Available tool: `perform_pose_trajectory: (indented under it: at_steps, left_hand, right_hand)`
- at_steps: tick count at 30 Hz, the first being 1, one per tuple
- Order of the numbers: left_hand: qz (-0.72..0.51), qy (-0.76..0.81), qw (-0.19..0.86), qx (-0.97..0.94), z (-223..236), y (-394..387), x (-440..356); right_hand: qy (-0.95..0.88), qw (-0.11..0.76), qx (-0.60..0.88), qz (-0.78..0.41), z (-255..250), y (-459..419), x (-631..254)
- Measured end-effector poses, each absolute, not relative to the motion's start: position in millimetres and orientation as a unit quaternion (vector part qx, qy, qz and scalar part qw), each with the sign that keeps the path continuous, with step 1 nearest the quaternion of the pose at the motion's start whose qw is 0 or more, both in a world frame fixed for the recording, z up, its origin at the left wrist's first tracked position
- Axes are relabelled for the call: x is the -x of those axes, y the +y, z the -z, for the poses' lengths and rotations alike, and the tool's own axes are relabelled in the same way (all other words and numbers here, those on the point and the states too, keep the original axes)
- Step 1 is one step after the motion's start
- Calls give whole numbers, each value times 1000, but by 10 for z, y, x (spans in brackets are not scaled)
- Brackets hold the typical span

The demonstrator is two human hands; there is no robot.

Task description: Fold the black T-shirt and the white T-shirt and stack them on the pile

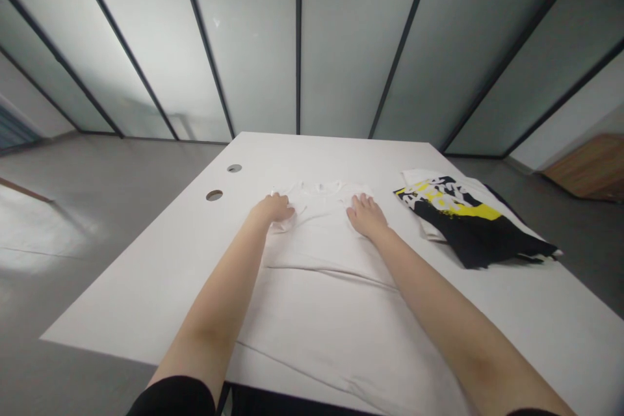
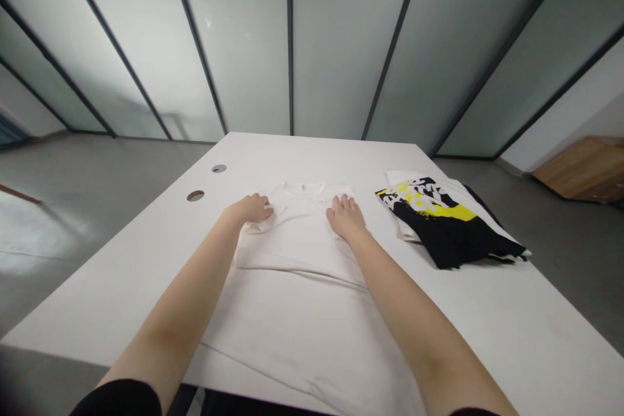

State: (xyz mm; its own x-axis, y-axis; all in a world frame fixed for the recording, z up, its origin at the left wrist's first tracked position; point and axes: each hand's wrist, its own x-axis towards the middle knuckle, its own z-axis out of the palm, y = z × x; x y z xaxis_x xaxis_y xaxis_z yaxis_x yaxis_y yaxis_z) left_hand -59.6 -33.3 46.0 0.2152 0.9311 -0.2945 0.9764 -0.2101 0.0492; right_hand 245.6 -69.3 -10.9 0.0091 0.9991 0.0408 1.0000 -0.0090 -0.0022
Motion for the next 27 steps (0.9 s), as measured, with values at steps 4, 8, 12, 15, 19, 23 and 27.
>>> perform_pose_trajectory:
  at_steps: [4, 8, 12, 15, 19, 23, 27]
  left_hand:
    - [171, 596, 182, -763, -648, -374, 536]
    - [190, 586, 179, -767, -705, -452, 428]
    - [149, 608, 140, -767, -624, -475, 348]
    - [82, 646, 93, -753, -429, -475, 312]
    - [-13, 676, 25, -736, -90, -406, 300]
    - [-28, 687, 27, -726, 46, -209, 347]
    - [-49, 693, -16, -719, -30, -61, 338]
  right_hand:
    - [-708, -39, 705, -29, -23, -1028, -2428]
    - [-682, -68, 723, -81, -184, -1165, -2469]
    - [-661, -55, 744, -79, -175, -1027, -2449]
    - [-647, -31, 760, -53, -66, -813, -2410]
    - [-661, 3, 749, -37, 37, -513, -2406]
    - [-688, 30, 725, -15, 35, -301, -2439]
    - [-679, 82, 729, 20, 8, -234, -2442]
